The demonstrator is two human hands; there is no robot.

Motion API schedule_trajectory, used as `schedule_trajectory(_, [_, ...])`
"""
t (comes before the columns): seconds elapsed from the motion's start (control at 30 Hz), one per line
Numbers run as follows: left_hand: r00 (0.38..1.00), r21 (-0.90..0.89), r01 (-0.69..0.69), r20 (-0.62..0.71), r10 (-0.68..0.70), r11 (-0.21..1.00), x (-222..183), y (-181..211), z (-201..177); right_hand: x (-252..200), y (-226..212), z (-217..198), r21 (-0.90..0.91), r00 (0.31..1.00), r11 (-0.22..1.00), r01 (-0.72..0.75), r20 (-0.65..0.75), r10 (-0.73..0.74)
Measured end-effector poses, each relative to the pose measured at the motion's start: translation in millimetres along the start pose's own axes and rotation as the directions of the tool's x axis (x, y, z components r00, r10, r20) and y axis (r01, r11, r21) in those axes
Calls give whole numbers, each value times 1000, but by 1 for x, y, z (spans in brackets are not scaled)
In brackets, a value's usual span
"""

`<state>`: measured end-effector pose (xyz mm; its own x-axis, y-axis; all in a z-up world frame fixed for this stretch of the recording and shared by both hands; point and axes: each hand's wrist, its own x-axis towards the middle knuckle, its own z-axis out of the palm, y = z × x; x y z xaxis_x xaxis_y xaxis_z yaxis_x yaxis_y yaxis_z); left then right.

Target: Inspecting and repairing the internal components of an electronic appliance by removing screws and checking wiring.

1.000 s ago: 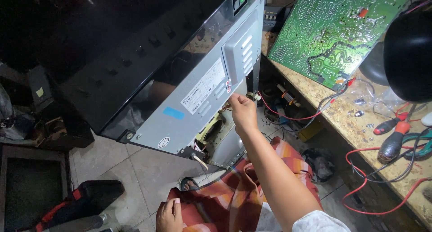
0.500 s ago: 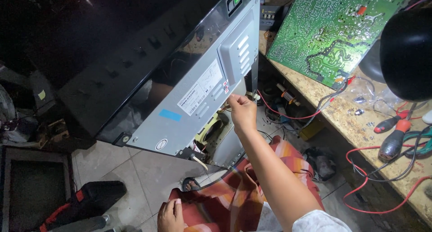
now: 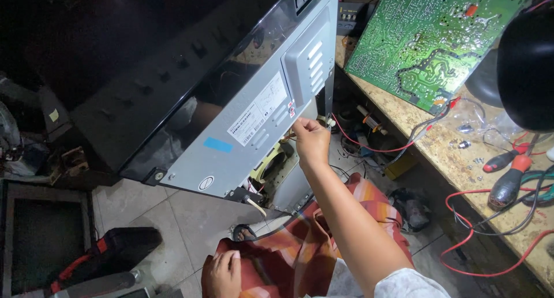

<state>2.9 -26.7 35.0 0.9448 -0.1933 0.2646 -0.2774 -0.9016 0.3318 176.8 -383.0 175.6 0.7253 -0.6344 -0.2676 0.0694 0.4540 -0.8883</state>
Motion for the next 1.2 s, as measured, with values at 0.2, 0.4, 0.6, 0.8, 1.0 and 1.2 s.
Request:
schedule_trajectory(0.2, [959, -435, -284, -103, 266, 855, 98, 186, -56, 2, -3, -1, -47, 1000, 999, 14, -5, -14])
schedule_trajectory(0.4, [947, -380, -305, -221, 235, 873, 205, 271, -57, 18, 20, -5, -182, 996, 982, 41, -65, -54])
schedule_trajectory(0.6, [997, -363, -70, -12, 71, 929, 237, 295, -45, 18, 5, -10, -218, 999, 975, -33, -33, 26])
schedule_trajectory(0.8, [969, -495, 209, 223, -109, 843, 247, 286, -29, 16, -8, -11, -216, 1000, 976, -18, 20, 23])
schedule_trajectory(1.0, [894, -582, 424, 392, -218, 694, 260, 308, -50, 12, -17, -11, -150, 998, 988, -27, 50, 35])
schedule_trajectory(1.2, [854, -585, 497, 462, -240, 640, 265, 308, -52, 7, -20, -11, -135, 995, 990, 39, 94, -26])
